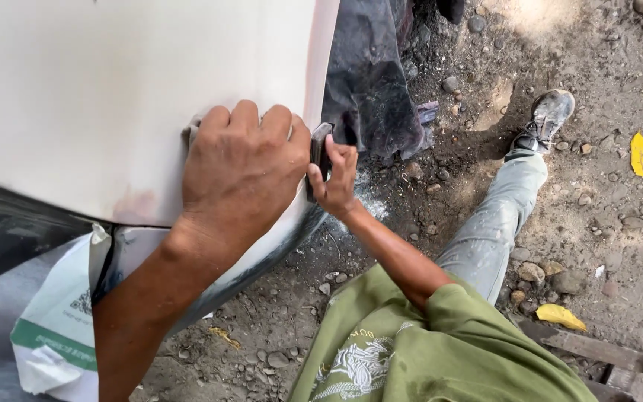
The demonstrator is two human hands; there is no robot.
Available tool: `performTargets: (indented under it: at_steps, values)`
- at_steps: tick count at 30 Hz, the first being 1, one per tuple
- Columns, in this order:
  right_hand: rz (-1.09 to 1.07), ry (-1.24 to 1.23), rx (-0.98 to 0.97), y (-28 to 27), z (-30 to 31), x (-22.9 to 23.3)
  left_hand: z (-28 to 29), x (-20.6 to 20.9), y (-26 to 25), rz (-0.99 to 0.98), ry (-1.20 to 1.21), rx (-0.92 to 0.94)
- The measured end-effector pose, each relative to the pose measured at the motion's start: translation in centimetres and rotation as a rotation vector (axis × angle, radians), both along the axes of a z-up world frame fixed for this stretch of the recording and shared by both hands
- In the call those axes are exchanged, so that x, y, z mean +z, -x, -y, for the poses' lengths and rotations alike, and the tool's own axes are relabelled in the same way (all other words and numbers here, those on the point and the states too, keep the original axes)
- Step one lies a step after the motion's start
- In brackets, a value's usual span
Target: The person sands the rear quarter panel of a white car using a sanding block, focusing on a rusted area near the wheel well. They repeatedly wipe the sanded surface with a cloth to remove dust and check the progress.
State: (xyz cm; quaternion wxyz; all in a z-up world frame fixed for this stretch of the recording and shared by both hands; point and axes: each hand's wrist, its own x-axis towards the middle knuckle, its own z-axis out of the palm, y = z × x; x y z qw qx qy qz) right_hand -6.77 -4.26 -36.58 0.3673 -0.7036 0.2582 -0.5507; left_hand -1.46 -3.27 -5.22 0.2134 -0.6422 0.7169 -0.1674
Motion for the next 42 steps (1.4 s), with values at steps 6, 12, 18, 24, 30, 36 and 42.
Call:
performTargets:
  at_steps: [6, 12, 18, 24, 30, 36, 42]
  values:
    - [0.006, -0.151, -0.092, -4.1, 10.2, 7.1, -0.1, 0.2, -0.1, -0.036, -0.039, 0.020]
    - [0.036, -0.104, -0.024, -0.6, 1.1, 2.8, -0.1, -0.1, -0.3, -0.027, -0.044, 0.004]
    - [0.082, 0.038, -0.111, -3.2, 8.8, 7.5, 0.1, 0.0, -0.3, -0.052, -0.066, 0.015]
    - [0.068, -0.276, -0.023, -2.1, 4.4, 5.2, 0.2, 0.4, -0.2, -0.055, -0.051, 0.024]
    - [-0.007, 0.056, -0.050, -2.8, 6.2, 3.3, 0.1, 0.5, -0.2, -0.053, -0.072, 0.024]
    - [0.109, -0.313, -0.121, -4.1, 7.9, 4.8, 0.1, 0.1, -0.5, -0.063, -0.066, 0.017]
    - [-0.026, 0.009, 0.067, -1.2, 2.9, 0.5, 0.4, 0.8, 0.0, -0.080, -0.061, 0.019]
